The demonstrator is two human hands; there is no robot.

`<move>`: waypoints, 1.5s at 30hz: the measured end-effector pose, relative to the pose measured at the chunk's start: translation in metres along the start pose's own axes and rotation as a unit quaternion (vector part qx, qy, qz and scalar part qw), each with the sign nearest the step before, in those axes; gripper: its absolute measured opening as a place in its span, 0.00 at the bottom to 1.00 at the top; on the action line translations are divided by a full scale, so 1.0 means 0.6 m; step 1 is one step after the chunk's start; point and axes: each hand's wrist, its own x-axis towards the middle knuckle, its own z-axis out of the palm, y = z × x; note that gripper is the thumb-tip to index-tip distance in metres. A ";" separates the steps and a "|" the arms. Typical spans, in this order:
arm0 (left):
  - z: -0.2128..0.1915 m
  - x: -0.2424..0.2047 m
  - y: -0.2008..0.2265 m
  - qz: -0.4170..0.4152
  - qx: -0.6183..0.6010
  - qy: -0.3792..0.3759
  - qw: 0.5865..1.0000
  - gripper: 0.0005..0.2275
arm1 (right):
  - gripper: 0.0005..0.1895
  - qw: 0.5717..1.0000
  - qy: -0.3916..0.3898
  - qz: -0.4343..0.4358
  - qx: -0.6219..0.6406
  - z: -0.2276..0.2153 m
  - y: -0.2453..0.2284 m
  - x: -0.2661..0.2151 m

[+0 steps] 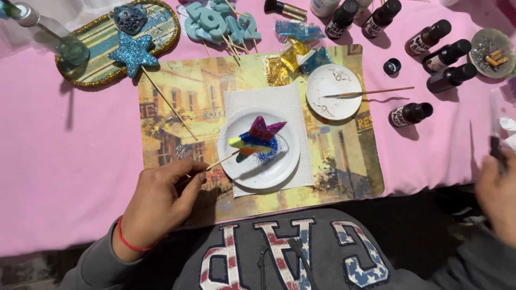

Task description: Applying glitter and paint to a star-shaped ornament on a stick.

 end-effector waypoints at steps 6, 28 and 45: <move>-0.006 0.002 0.020 0.020 0.017 0.005 1.000 0.07 | 0.11 0.970 -0.146 0.136 0.142 -0.138 -0.300 -0.038; 0.012 -0.011 0.037 -0.020 -0.010 -0.062 0.998 0.04 | 0.16 0.880 -0.060 -0.417 0.220 0.002 -0.530 -0.043; 0.012 -0.009 0.043 -0.066 -0.017 -0.087 0.994 0.06 | 0.21 0.868 -0.046 -0.425 0.252 0.007 -0.528 -0.046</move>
